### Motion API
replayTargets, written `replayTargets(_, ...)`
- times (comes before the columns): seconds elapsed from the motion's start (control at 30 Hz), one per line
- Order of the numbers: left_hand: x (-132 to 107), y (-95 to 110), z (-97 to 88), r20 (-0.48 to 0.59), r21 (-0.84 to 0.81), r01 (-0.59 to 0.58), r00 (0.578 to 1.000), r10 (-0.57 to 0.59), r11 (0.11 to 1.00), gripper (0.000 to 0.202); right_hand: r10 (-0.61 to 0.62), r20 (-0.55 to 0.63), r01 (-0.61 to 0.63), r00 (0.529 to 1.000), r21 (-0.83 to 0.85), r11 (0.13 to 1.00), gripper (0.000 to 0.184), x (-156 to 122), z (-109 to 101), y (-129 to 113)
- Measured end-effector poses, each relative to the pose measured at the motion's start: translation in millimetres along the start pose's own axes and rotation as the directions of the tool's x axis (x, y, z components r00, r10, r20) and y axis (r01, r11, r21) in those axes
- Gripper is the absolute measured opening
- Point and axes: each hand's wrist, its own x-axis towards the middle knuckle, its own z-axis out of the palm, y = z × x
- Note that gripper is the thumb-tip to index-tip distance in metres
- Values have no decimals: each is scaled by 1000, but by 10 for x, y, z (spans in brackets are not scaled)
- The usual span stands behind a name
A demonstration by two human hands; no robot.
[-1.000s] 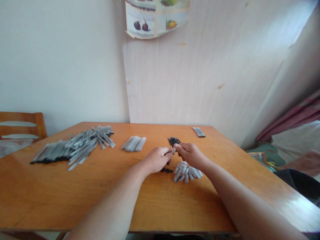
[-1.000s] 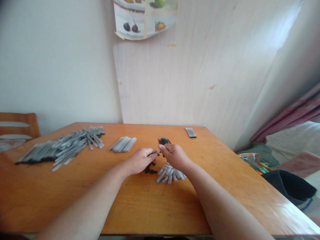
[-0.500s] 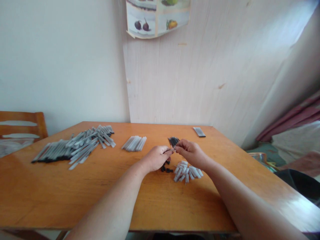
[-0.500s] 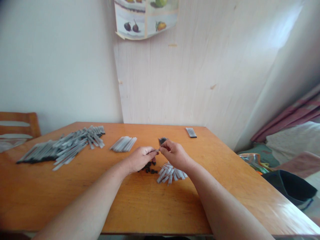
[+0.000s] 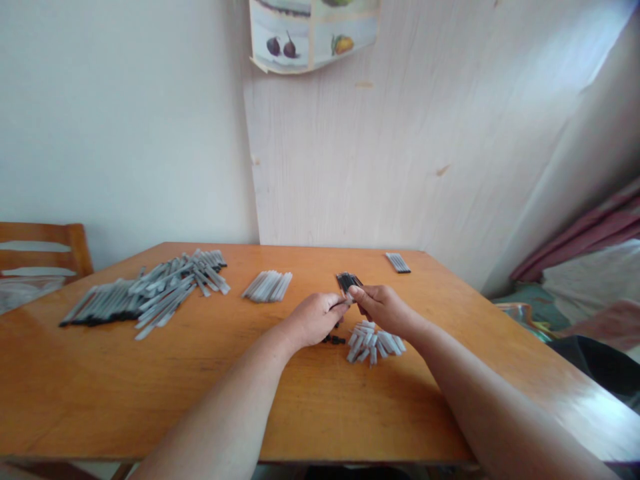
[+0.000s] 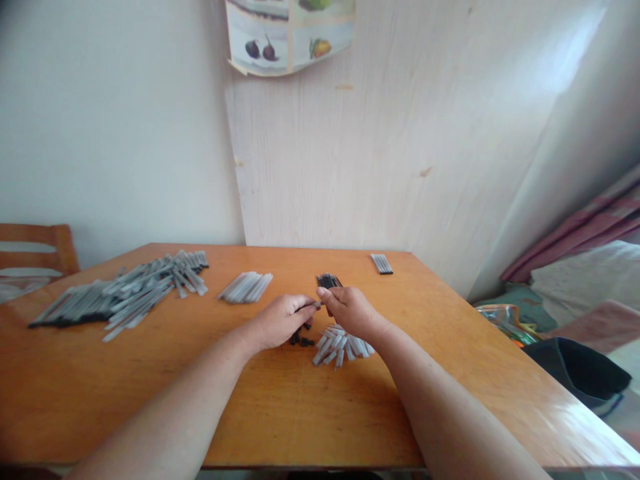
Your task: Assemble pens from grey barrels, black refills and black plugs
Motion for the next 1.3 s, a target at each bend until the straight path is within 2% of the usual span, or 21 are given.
replayTargets(0.1, 0, 16, -25, -5, -40, 4, 1000, -4, 999, 46, 1, -27, 2, 1000, 86, 996, 55, -1, -29, -7)
replayTargets(0.23, 10, 16, -68, -11, -93, 35, 999, -36, 995, 43, -50, -75, 62, 996, 160, 985, 46, -10, -71, -52)
replayTargets(0.37, 26, -10, -74, 2, -130, 84, 996, -84, 988, 42, -86, -76, 95, 993, 130, 987, 32, -28, -73, -78)
replayTargets(0.5, 28, -26, -58, 2, -128, 72, 997, -72, 989, 43, -109, -70, 113, 992, 48, 992, 23, -25, -53, -60)
replayTargets(0.9, 1, -27, -20, -37, 60, -8, 999, 10, 998, 42, -67, 8, 67, 998, -27, 997, 43, -12, -15, -26)
replayTargets(1.0, 4, -21, -32, -26, 30, 0, 1000, 1, 1000, 42, -41, -6, 41, 999, 34, 999, 46, -4, -19, 5)
replayTargets(1.13, 13, 2, -60, -12, -49, 25, 1000, -26, 998, 42, -63, -37, 67, 997, 119, 991, 43, -9, -51, -2)
replayTargets(1.3, 10, 25, -69, 7, -109, 73, 997, -73, 991, 43, -92, -24, 93, 995, 57, 994, 33, -28, -67, -34)
